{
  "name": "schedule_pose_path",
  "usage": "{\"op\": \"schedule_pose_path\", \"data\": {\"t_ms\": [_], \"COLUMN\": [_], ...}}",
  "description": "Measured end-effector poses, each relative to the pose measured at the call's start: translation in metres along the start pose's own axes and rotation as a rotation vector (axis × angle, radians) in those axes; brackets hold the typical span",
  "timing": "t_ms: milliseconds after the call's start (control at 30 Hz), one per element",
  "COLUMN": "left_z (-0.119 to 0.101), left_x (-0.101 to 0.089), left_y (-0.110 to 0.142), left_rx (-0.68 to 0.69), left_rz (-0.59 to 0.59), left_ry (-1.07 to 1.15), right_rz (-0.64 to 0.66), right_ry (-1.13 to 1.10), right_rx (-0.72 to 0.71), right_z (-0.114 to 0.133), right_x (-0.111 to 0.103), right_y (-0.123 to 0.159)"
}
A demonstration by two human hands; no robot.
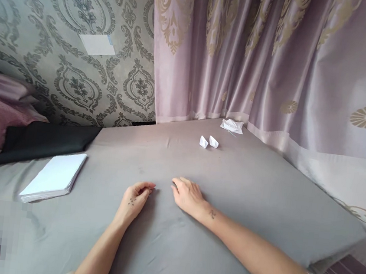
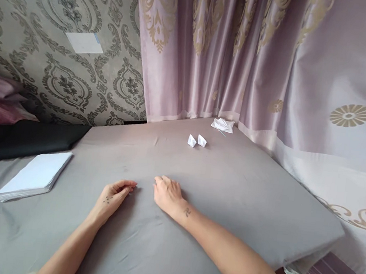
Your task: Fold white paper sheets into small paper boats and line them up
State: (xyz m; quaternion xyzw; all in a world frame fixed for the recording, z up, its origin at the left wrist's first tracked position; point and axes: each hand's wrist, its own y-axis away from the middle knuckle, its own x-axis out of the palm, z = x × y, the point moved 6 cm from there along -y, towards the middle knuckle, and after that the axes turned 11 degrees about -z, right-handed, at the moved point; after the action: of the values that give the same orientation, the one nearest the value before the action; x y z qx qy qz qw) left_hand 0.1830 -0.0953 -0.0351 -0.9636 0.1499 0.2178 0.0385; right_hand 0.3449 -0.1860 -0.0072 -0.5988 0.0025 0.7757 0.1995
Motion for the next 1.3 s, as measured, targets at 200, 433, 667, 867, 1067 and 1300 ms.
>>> {"op": "schedule_pose_path", "data": {"t_ms": [200,433,667,867,1067,1300], "left_z": [-0.019,-0.001,0.032,0.047,0.060,0.061], "left_x": [-0.006,-0.110,-0.238,-0.255,-0.255,-0.261], "left_y": [0.003,-0.032,-0.059,-0.089,-0.107,-0.120], "left_rx": [0.081,-0.009,-0.170,-0.268,-0.353,-0.377], "left_rz": [0.156,-0.139,-0.534,-0.419,-0.323,-0.277], "left_ry": [-0.140,-0.372,-0.624,-0.730,-0.815,-0.866], "right_rz": [-0.034,-0.089,-0.094,-0.084,-0.074,-0.110], "right_ry": [-0.025,-0.002,-0.025,-0.069,-0.103,-0.110], "right_rx": [-0.069,-0.110,-0.113,-0.090,-0.086,-0.106], "right_z": [0.003,-0.002,-0.003,-0.009,-0.014,-0.023], "right_x": [0.003,0.010,0.010,0.015,0.018,0.026], "right_y": [0.012,0.002,-0.001,-0.002,-0.001,0.000]}}
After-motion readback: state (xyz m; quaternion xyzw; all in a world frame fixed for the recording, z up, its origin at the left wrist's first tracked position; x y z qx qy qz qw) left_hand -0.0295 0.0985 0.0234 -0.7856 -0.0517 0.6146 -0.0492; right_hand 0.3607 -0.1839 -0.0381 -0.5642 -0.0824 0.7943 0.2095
